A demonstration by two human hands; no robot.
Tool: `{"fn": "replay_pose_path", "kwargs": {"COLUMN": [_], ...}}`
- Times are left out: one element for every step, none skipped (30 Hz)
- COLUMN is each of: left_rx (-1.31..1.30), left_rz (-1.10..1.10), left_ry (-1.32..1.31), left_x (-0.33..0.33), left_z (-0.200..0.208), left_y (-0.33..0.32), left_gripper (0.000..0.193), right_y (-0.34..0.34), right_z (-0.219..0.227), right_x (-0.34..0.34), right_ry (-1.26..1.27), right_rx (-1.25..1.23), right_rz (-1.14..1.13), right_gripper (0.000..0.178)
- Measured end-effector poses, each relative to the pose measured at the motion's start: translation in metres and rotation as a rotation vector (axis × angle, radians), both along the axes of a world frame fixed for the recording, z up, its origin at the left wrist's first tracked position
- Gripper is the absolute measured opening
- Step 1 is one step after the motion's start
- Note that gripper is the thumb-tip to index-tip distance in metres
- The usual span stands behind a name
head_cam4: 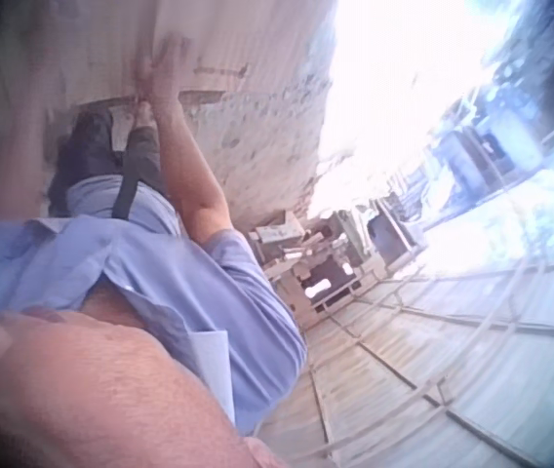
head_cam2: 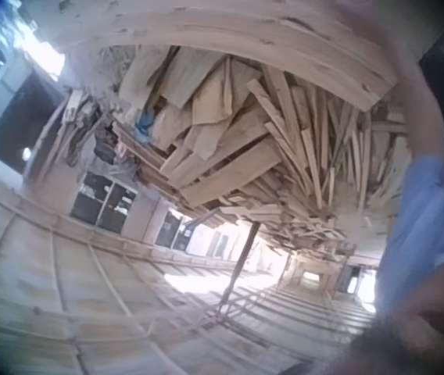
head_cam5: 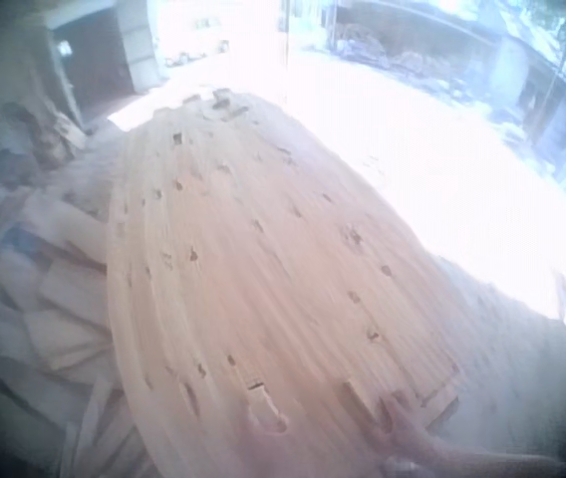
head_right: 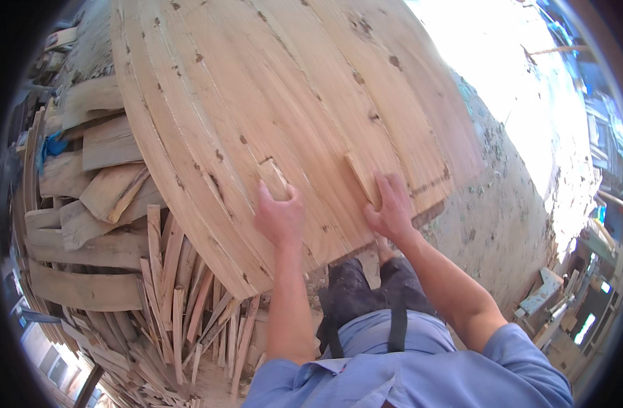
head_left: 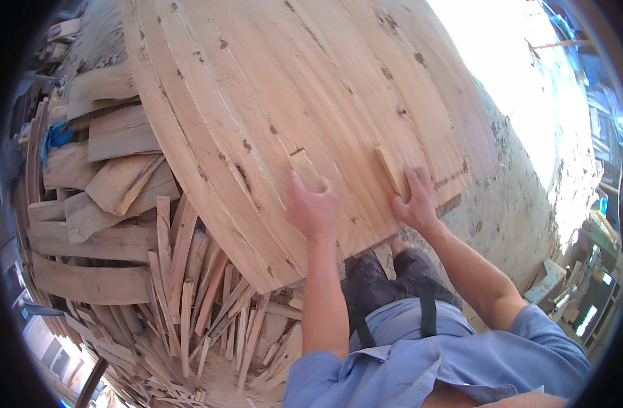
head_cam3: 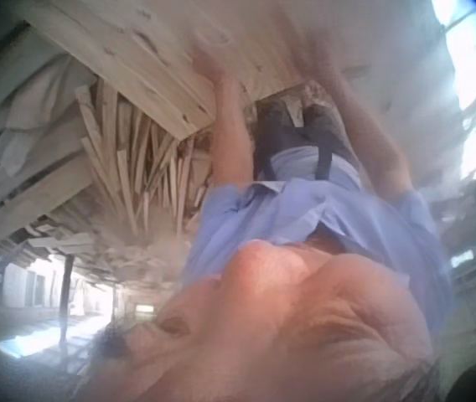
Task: The person picks up small wooden blocks and fits them into rectangular slots on a larger wooden board. They repeatedly test the fit of the blocks, remove them, and place them back into different slots on the board.
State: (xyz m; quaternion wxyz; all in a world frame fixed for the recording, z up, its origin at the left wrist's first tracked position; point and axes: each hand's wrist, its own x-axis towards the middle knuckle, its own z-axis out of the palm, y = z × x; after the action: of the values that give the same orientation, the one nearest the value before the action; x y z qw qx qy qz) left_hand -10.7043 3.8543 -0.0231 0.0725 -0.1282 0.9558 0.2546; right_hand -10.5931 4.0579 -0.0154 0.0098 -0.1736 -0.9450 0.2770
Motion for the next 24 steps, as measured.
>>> {"fn": "replay_pose_path", "kwargs": {"left_rx": [0.009,0.014,0.016,0.018,0.025,0.046,0.066,0.093,0.096,0.099,0.106,0.115,0.124,0.134,0.13,0.126,0.123,0.124,0.126,0.125,0.201,0.276,0.343,0.607], "left_rz": [0.003,0.013,0.03,0.051,0.067,0.076,0.085,0.093,0.095,0.095,0.09,0.091,0.089,0.082,0.083,0.08,0.071,0.082,0.088,0.091,0.126,0.16,0.193,0.226], "left_ry": [0.01,0.022,0.021,0.018,0.019,0.027,0.033,0.036,0.039,0.041,0.042,0.063,0.084,0.104,0.105,0.109,0.115,0.122,0.133,0.154,0.092,0.032,-0.014,-0.043], "left_x": [0.0,0.0,0.002,0.004,0.004,0.004,0.002,0.002,0.0,-0.002,-0.002,-0.002,-0.003,-0.001,-0.002,-0.005,-0.005,-0.004,-0.003,0.0,0.004,0.009,0.016,0.029], "left_z": [0.004,0.006,0.006,0.005,0.001,0.002,0.004,0.005,0.005,0.005,0.003,0.001,-0.002,-0.003,-0.002,0.0,0.001,0.0,-0.001,-0.001,-0.003,-0.006,-0.003,-0.003], "left_y": [0.001,0.0,-0.001,-0.001,-0.001,-0.001,-0.001,-0.002,-0.003,-0.005,-0.005,-0.006,-0.007,-0.006,-0.005,-0.003,-0.002,-0.001,-0.001,-0.001,-0.005,-0.011,-0.017,-0.022], "left_gripper": [0.063,0.062,0.06,0.059,0.058,0.055,0.052,0.049,0.047,0.046,0.044,0.045,0.045,0.045,0.046,0.046,0.047,0.046,0.046,0.045,0.042,0.039,0.037,0.037], "right_y": [0.0,-0.002,-0.002,-0.002,-0.001,0.0,0.001,0.0,0.0,-0.001,-0.002,-0.003,-0.005,-0.004,-0.003,-0.003,-0.003,-0.003,-0.002,0.001,0.003,0.005,0.005,0.004], "right_z": [-0.001,-0.001,0.0,0.0,-0.005,-0.008,-0.011,-0.011,-0.011,-0.012,-0.011,-0.009,-0.008,-0.008,-0.008,-0.008,-0.006,-0.004,-0.002,-0.005,-0.011,-0.014,-0.013,-0.009], "right_x": [0.0,0.001,0.001,0.001,0.002,0.004,0.005,0.004,0.004,0.001,-0.001,-0.004,-0.008,-0.008,-0.008,-0.009,-0.009,-0.01,-0.011,-0.008,-0.005,-0.003,-0.002,0.0], "right_ry": [0.004,-0.005,-0.015,-0.026,-0.02,-0.022,-0.027,-0.034,-0.042,-0.051,-0.061,-0.072,-0.081,-0.077,-0.07,-0.06,-0.062,-0.058,-0.05,-0.043,-0.049,-0.052,-0.065,-0.075], "right_rx": [-0.006,0.013,0.028,0.043,0.037,0.034,0.031,0.041,0.051,0.061,0.051,0.042,0.033,0.043,0.052,0.06,0.05,0.039,0.027,0.051,0.078,0.103,0.092,0.082], "right_rz": [0.006,0.006,0.015,0.026,0.029,0.034,0.039,0.047,0.054,0.058,0.061,0.06,0.056,0.061,0.062,0.059,0.059,0.056,0.048,0.069,0.087,0.103,0.095,0.075], "right_gripper": [0.069,0.068,0.068,0.068,0.068,0.069,0.069,0.069,0.069,0.069,0.069,0.069,0.068,0.067,0.066,0.065,0.065,0.064,0.064,0.064,0.064,0.065,0.066,0.067]}}
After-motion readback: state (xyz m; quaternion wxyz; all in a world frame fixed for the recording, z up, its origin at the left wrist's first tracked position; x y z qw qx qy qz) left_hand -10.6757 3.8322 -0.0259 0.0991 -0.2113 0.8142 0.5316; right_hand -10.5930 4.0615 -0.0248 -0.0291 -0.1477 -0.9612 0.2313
